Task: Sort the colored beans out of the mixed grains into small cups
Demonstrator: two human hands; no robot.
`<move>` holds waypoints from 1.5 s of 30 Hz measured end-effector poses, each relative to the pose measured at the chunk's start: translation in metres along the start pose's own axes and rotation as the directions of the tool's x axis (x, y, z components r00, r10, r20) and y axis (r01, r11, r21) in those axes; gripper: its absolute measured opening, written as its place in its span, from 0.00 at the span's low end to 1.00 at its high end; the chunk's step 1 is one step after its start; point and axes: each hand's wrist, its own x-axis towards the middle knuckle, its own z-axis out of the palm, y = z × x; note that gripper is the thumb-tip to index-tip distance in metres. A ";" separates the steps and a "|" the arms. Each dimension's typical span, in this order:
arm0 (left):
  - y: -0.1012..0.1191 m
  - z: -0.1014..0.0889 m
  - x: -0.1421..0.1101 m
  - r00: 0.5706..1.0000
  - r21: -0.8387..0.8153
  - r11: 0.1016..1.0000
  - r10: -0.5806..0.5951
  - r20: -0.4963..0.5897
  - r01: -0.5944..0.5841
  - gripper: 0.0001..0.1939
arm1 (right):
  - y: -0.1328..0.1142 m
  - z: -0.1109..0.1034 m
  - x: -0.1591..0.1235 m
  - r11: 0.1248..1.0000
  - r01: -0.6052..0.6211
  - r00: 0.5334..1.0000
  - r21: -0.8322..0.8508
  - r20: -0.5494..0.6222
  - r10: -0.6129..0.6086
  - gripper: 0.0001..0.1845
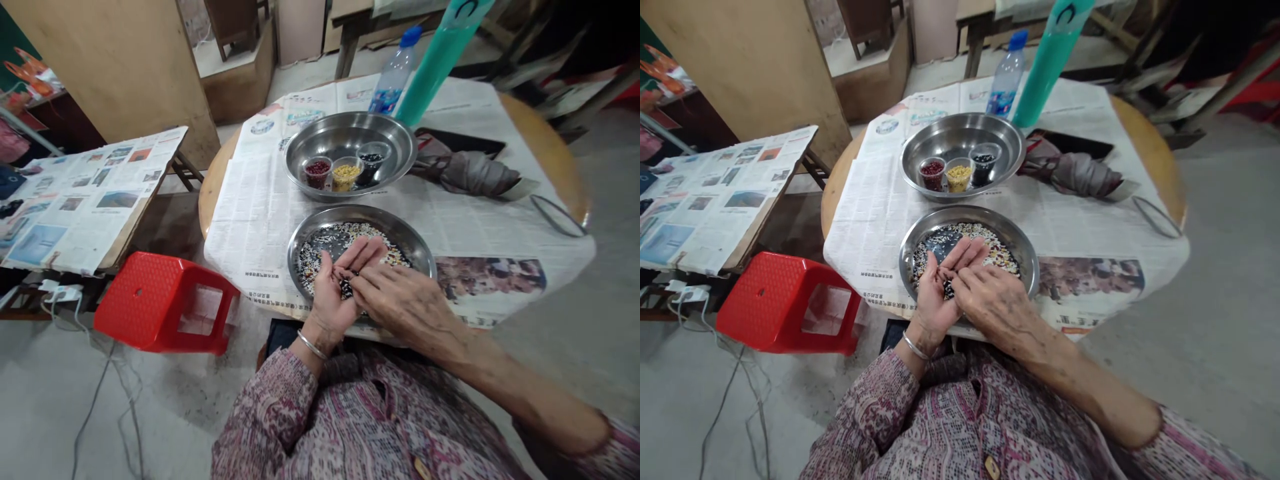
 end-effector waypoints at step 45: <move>0.002 0.000 0.000 0.996 -0.004 0.999 0.050 -0.078 -0.050 0.32 | 0.020 -0.002 -0.001 0.987 -0.137 0.990 0.079 -0.026 0.139 0.15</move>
